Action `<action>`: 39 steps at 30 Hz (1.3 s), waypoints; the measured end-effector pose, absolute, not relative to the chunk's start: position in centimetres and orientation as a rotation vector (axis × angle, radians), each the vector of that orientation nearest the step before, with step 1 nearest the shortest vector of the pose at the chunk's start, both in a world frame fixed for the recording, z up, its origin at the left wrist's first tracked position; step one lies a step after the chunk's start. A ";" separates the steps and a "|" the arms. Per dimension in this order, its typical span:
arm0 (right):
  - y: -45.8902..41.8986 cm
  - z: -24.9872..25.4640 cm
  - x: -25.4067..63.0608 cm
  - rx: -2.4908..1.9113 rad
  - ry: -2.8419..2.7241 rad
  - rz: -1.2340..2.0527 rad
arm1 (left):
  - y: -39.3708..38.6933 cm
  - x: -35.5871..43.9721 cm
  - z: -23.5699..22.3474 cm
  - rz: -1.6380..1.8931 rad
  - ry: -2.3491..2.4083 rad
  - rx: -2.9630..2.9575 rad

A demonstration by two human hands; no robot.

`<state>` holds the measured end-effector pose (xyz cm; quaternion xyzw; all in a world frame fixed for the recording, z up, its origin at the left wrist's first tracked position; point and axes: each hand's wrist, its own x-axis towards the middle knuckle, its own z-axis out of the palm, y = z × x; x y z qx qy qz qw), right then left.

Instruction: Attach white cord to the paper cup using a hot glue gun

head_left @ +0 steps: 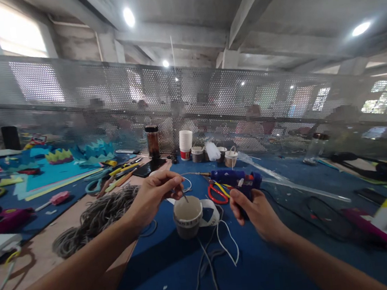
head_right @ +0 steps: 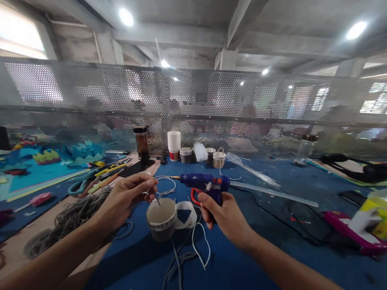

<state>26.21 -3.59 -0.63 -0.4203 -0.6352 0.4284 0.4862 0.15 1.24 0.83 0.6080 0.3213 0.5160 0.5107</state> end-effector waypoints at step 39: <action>-3.6 -0.2 26.2 -1.153 -1.603 0.878 | 0.6 0.3 1.5 1.293 0.836 1.535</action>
